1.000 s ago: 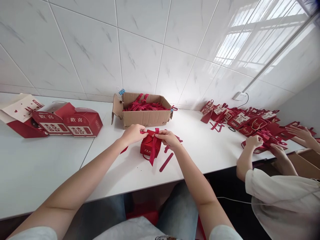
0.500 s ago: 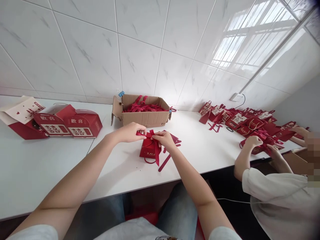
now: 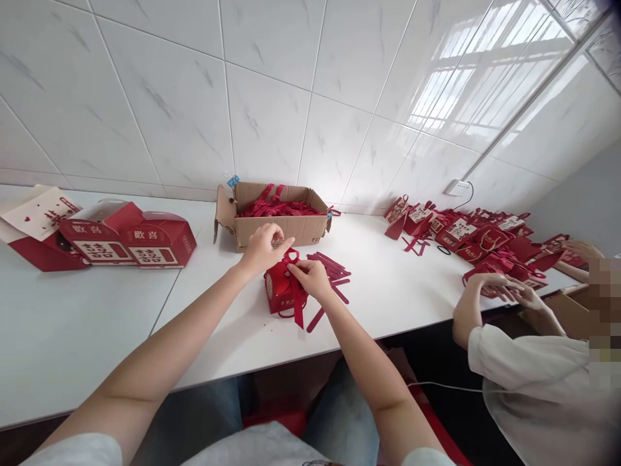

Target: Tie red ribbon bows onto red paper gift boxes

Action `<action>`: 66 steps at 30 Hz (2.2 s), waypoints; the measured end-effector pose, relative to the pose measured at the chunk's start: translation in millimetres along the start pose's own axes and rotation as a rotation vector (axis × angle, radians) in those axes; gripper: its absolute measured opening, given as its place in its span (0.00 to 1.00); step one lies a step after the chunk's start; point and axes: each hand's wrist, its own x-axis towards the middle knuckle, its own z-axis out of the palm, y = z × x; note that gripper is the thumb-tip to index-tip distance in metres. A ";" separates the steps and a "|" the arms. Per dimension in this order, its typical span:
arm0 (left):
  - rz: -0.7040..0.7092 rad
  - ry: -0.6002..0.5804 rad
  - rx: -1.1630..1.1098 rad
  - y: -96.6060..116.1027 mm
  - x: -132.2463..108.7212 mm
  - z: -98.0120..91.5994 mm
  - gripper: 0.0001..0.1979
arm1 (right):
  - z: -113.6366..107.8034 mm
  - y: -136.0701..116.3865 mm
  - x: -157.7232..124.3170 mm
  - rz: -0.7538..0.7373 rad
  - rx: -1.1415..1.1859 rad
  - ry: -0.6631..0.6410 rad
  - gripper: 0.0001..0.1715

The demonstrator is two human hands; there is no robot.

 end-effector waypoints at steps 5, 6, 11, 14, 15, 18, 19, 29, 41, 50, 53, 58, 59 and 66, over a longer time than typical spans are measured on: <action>-0.101 -0.302 -0.284 -11.2 -20.2 -5.8 0.19 | 5.6 -0.3 -4.0 -0.015 -0.002 0.038 0.14; -0.106 -0.299 -0.307 -12.6 -21.7 -5.5 0.19 | 6.2 0.7 -4.7 -0.012 0.033 0.060 0.12; -0.097 -0.320 -0.449 -17.4 -28.7 2.3 0.19 | 7.5 7.4 -7.5 -0.010 0.184 0.124 0.21; -0.109 -0.347 -0.559 -20.7 -33.4 6.8 0.19 | 7.4 9.9 -7.6 -0.033 0.214 0.103 0.18; -0.106 -0.341 -0.580 -22.2 -34.6 7.7 0.18 | 7.5 10.5 -7.2 -0.039 0.213 0.095 0.18; -0.032 -0.318 -0.588 -27.9 -36.5 9.6 0.18 | 7.8 11.9 -5.4 -0.046 0.199 0.080 0.16; -0.004 -0.314 -0.577 -29.7 -36.8 10.2 0.18 | 7.8 12.0 -4.9 -0.046 0.202 0.080 0.16; 0.029 -0.182 -0.463 -26.5 -40.0 12.9 0.11 | 4.1 0.5 -11.5 -0.014 0.061 0.115 0.15; 0.048 -0.133 -0.360 -24.5 -40.7 12.2 0.09 | 8.2 3.1 -8.8 0.075 0.244 0.128 0.13; 0.076 -0.107 -0.264 -23.0 -41.5 15.6 0.05 | 11.8 -0.2 -11.6 -0.115 -0.147 0.253 0.07; 0.086 -0.099 -0.220 -20.3 -41.7 16.9 0.05 | 17.9 4.6 -15.3 -0.181 -0.219 0.308 0.08; 0.077 -0.101 -0.195 -20.7 -42.4 18.6 0.06 | 18.3 10.0 -17.2 -0.156 -0.270 0.349 0.08; 0.076 -0.105 -0.195 -21.5 -42.5 18.8 0.07 | 17.2 10.1 -17.1 -0.138 -0.287 0.364 0.07; 0.097 -0.128 -0.078 -18.3 -39.5 17.0 0.09 | 11.3 4.8 -15.4 -0.151 -0.419 0.308 0.12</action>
